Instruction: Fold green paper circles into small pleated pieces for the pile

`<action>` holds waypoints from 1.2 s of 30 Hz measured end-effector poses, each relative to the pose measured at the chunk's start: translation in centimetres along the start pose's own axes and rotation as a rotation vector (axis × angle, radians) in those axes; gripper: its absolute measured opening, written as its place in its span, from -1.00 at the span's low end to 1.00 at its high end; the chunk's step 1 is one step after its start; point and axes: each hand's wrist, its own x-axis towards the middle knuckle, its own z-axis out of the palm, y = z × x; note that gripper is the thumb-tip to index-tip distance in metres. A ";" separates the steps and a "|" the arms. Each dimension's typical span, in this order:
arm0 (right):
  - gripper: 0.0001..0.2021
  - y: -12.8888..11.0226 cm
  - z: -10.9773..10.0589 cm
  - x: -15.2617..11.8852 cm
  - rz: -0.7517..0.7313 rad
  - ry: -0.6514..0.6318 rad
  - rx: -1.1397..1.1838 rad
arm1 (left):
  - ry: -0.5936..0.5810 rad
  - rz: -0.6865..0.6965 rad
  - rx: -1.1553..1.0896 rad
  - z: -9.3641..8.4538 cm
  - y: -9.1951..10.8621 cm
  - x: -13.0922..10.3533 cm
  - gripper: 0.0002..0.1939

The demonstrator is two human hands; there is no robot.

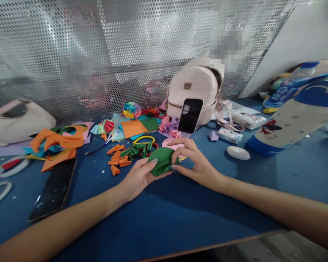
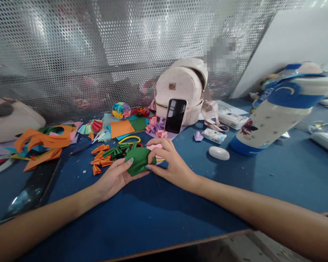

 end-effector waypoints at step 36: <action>-0.83 0.0 1.3 0.0 0.035 0.025 0.086 | -0.075 0.044 0.219 -0.3 -0.6 0.3 -0.71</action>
